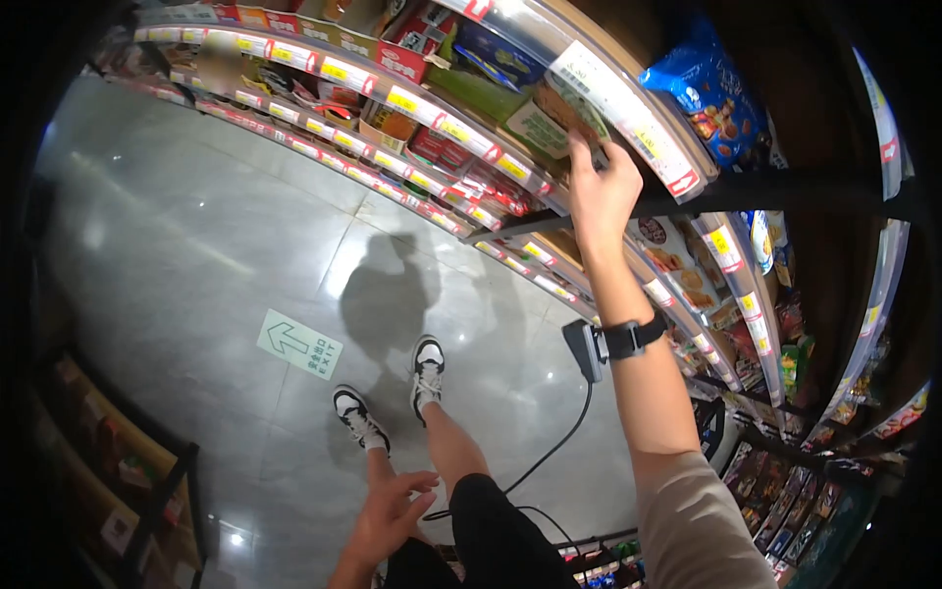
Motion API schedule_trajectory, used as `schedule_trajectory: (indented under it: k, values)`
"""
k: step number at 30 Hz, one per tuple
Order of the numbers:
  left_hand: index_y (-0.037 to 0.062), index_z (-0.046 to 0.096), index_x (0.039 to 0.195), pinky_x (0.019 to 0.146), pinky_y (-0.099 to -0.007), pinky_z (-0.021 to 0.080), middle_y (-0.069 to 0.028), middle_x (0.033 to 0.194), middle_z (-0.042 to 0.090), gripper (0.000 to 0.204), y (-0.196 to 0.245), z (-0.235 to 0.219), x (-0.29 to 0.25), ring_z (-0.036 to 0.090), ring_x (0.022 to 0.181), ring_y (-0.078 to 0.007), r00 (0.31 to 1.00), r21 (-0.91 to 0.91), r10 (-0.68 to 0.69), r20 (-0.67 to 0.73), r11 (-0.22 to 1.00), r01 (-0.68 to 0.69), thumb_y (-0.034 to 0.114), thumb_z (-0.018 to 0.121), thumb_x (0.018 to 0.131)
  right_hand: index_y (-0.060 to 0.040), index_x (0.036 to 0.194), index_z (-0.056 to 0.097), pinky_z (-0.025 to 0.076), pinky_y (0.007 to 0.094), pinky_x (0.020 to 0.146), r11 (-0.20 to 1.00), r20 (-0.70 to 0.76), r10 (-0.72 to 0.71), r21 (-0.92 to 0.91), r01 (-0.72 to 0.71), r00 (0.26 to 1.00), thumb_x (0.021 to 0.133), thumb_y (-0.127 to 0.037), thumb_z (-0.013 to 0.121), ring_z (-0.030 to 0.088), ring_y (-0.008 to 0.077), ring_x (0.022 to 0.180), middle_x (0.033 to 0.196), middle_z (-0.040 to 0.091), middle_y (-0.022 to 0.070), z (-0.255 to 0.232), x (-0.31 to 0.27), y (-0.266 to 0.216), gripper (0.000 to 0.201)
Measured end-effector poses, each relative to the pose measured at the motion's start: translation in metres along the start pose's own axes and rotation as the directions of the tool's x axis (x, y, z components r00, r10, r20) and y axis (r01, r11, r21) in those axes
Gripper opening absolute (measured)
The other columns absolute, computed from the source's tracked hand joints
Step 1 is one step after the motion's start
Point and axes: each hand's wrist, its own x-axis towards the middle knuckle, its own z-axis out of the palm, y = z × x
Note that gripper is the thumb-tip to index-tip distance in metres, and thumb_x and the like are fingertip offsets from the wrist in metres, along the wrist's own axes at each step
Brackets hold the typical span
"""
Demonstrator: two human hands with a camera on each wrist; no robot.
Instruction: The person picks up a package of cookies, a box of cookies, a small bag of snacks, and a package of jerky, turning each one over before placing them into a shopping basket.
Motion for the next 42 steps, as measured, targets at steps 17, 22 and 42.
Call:
schedule_trajectory:
  k: [17, 22, 42]
  values:
    - [0.0009, 0.068, 0.114, 0.084, -0.0354, 0.054, -0.0143, 0.103, 0.072, 0.027, 0.041, 0.008, -0.022, 0.07, 0.095, -0.0281, 0.966, 0.236, 0.215, -0.144, 0.955, -0.178, 0.017, 0.072, 0.093, -0.0098, 0.122, 0.064, 0.054, 0.0411, 0.079, 0.946, 0.071, -0.324, 0.019, 0.323, 0.944, 0.088, -0.015, 0.074, 0.065, 0.0336, 0.089, 0.11, 0.063, 0.0132, 0.018, -0.021, -0.068, 0.036]
    - [0.0025, 0.066, 0.119, 0.085, -0.0376, 0.054, -0.0154, 0.105, 0.071, 0.029, 0.058, 0.014, -0.024, 0.069, 0.097, -0.0307, 0.966, 0.258, 0.228, -0.118, 0.947, -0.192, 0.016, 0.071, 0.094, -0.0137, 0.115, 0.071, 0.054, 0.0448, 0.081, 0.94, 0.152, -0.28, -0.156, 0.303, 0.948, 0.089, -0.025, 0.071, 0.068, 0.0357, 0.094, 0.099, 0.071, 0.0139, 0.046, 0.007, -0.054, 0.029]
    - [-0.0018, 0.069, 0.112, 0.087, -0.0318, 0.052, -0.0135, 0.101, 0.073, 0.02, 0.125, -0.038, -0.071, 0.069, 0.092, -0.0204, 0.895, 0.233, 0.282, -0.346, 0.95, -0.209, 0.009, 0.061, 0.098, 0.0004, 0.098, 0.074, 0.041, 0.0235, 0.056, 0.496, 0.837, 0.159, 0.391, -0.775, 0.524, 0.094, -0.012, 0.07, 0.053, 0.0064, 0.059, 0.075, 0.066, 0.0002, -0.143, -0.065, -0.198, 0.014]
